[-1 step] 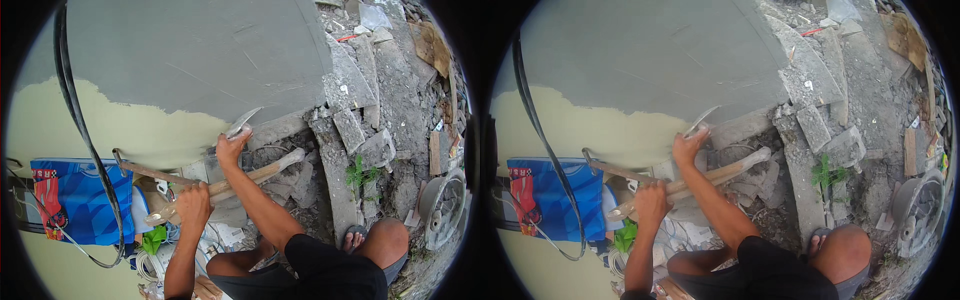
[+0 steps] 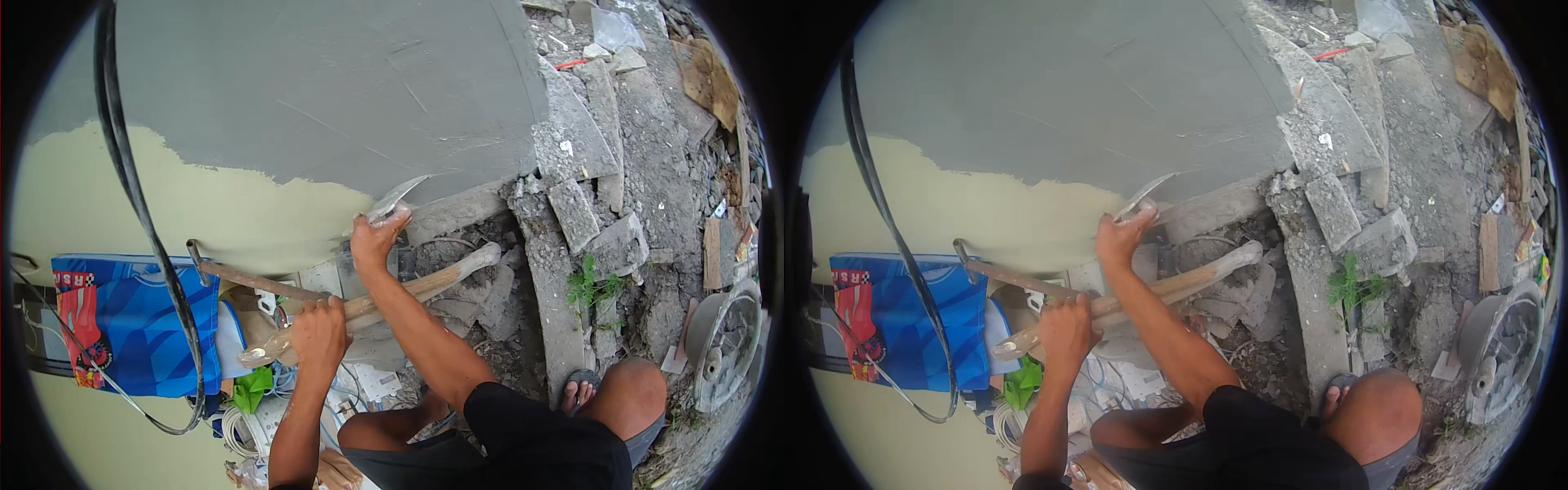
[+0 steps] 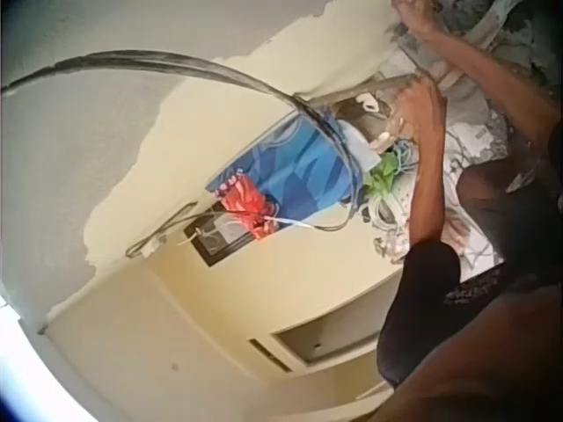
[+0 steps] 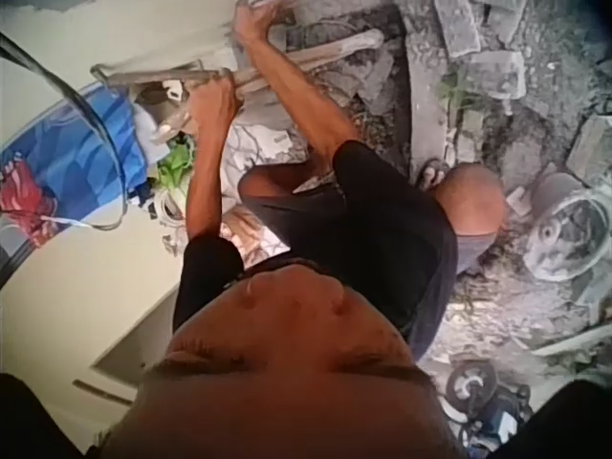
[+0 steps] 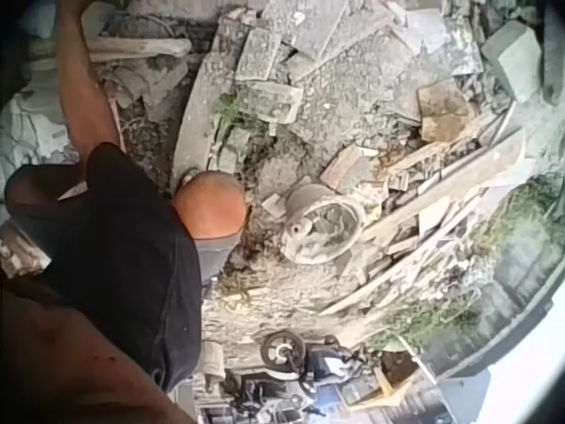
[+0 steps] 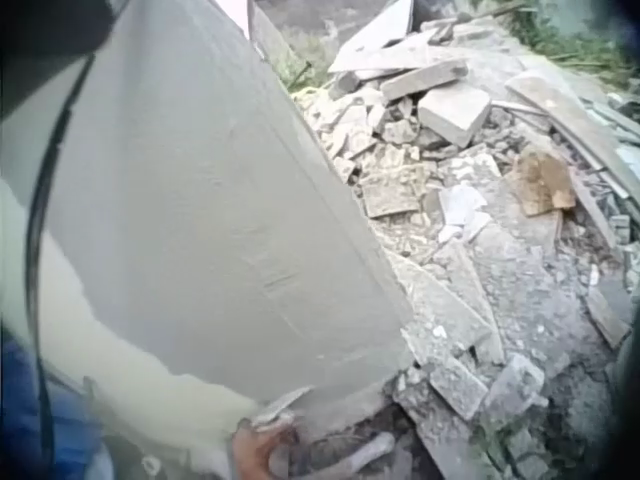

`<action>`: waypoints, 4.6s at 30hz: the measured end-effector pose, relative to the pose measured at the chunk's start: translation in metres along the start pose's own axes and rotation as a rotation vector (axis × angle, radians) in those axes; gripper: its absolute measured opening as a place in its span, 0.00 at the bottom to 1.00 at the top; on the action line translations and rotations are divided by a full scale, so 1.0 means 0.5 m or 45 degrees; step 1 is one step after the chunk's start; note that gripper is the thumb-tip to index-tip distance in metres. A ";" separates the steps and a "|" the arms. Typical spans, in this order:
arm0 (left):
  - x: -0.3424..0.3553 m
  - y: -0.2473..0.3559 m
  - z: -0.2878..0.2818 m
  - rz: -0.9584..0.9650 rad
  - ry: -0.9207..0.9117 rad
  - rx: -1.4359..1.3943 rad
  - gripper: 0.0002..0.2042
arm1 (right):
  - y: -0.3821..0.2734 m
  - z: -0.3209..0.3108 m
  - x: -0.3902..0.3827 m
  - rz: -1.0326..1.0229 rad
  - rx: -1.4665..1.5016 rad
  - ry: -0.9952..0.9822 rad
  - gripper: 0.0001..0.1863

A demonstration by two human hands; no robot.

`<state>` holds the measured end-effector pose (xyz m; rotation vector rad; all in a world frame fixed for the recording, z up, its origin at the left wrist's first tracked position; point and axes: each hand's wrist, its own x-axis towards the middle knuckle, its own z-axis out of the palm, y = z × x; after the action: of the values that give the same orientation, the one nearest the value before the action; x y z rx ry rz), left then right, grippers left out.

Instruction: Apply and smooth plaster or cement on a wall corner using a trowel.

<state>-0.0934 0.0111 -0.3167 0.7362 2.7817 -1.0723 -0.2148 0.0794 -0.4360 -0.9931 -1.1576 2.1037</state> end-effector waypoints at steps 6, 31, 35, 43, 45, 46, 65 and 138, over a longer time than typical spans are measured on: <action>-0.015 0.001 0.019 -0.035 -0.017 -0.051 0.14 | -0.153 0.087 -0.047 0.252 0.454 0.161 0.31; 0.048 0.026 -0.003 -0.017 0.011 -0.012 0.17 | 0.008 -0.135 0.181 0.174 0.361 0.473 0.33; 0.040 0.019 -0.005 -0.049 -0.026 -0.001 0.17 | -0.108 -0.051 0.059 0.277 0.410 0.307 0.32; 0.010 -0.003 0.078 -0.093 0.293 -0.261 0.11 | -0.410 0.082 -0.087 0.171 0.303 0.142 0.38; -0.004 -0.013 0.035 -0.020 0.364 -0.156 0.13 | -0.529 0.077 -0.134 0.236 0.659 -0.069 0.34; 0.028 0.023 0.003 -0.002 0.102 -0.049 0.14 | -0.542 0.087 -0.127 0.149 0.637 0.001 0.30; 0.069 0.017 -0.021 -0.023 -0.006 0.031 0.15 | -0.033 -0.357 0.189 0.297 0.664 0.286 0.24; 0.013 0.988 -0.837 1.441 -0.017 0.123 0.14 | -0.522 -1.486 -0.272 0.171 -0.299 0.504 0.14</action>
<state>0.1705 0.6024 -0.3065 1.9070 1.7185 -0.8844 0.4894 0.4573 -0.4308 -1.5529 -1.1719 1.7792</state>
